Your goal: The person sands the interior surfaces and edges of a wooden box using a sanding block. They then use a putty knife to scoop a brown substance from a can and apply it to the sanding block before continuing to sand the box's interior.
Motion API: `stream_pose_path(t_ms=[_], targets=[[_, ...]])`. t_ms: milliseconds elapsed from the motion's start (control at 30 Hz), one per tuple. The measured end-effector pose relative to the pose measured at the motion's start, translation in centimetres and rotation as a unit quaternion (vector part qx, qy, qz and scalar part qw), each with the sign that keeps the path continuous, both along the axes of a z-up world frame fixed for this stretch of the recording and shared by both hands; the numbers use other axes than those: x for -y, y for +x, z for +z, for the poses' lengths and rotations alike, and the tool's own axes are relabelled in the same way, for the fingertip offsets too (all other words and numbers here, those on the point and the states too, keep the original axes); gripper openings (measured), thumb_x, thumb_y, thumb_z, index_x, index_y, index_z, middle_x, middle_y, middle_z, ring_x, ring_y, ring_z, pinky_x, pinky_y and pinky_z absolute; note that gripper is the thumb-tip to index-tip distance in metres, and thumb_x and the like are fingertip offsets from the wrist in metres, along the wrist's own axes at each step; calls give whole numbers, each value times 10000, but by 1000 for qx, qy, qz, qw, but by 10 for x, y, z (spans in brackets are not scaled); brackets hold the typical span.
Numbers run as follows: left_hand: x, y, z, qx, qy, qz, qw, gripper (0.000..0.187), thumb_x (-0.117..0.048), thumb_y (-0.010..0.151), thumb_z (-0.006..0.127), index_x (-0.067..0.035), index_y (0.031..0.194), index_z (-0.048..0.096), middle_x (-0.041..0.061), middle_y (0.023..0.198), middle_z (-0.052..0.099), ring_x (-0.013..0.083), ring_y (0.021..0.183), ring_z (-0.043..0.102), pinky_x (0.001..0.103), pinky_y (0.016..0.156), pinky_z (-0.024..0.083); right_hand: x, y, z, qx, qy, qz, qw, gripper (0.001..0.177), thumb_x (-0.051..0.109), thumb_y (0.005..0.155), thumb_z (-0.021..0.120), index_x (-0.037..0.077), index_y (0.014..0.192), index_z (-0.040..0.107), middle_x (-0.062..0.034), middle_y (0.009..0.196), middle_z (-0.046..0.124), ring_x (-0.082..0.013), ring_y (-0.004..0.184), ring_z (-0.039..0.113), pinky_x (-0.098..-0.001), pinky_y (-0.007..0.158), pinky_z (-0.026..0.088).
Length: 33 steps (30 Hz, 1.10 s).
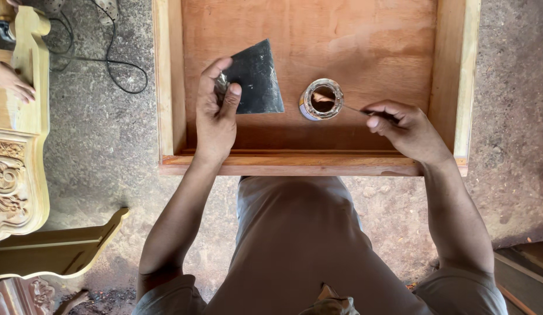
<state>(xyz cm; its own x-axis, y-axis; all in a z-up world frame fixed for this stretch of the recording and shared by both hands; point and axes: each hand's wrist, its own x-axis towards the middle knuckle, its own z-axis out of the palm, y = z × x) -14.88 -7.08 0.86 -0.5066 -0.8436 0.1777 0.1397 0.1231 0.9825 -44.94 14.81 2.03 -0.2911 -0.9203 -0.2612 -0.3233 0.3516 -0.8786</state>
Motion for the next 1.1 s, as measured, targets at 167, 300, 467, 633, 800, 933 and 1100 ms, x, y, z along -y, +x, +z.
stream_pose_path(t_ms=[167,300,467,633,800,933,1100], targets=[[-5,-1,1,-75,213,-15,974,512,-184,994,640,-190,1454,415,-53,1287,588,43,952,624,259,752,604,-1,-1,-3,15,10,-25,1000,149,159,1040,689,26,1090,733,8,805,672,-64,721,572,-228,659,484],[-5,-5,-8,-43,291,-48,954,286,-209,1082,648,-72,1319,567,32,1170,642,147,1062,658,438,803,683,-1,3,3,45,-28,-23,998,261,133,939,761,18,1169,717,11,841,646,-49,739,539,-218,647,442],[-6,-12,-24,-26,328,-54,943,277,-228,1024,659,-116,1269,597,-17,1148,631,97,1049,637,408,773,683,-1,6,4,-18,-68,15,997,250,134,952,731,17,1172,721,5,938,725,-50,800,623,-229,693,515],[-5,-19,-30,-26,332,-57,941,277,-233,1011,679,-119,1256,618,-20,1134,624,98,1038,629,409,771,681,-5,3,-1,1,-63,-3,998,100,112,1072,685,44,1046,752,-23,801,710,-67,671,636,-247,661,519],[-8,-31,-34,-45,351,-67,933,303,-237,988,696,-105,1248,613,-7,1144,620,116,1040,648,422,753,667,-9,2,1,62,-111,-21,992,305,97,946,749,23,1237,698,-6,894,675,-50,743,555,-210,646,454],[-14,-42,-37,-59,382,-100,917,329,-243,985,688,-76,1255,602,43,1133,657,168,985,704,467,775,678,-7,2,4,50,-98,-31,993,287,74,939,755,9,1217,728,-12,801,643,-53,648,476,-213,553,362],[-21,-59,-37,-102,414,-144,893,339,-216,1010,686,-33,1278,591,106,1158,706,223,1013,735,502,834,677,-1,5,5,66,-130,-23,989,122,90,1047,678,24,1105,763,-27,912,739,-71,681,581,-226,607,480]])
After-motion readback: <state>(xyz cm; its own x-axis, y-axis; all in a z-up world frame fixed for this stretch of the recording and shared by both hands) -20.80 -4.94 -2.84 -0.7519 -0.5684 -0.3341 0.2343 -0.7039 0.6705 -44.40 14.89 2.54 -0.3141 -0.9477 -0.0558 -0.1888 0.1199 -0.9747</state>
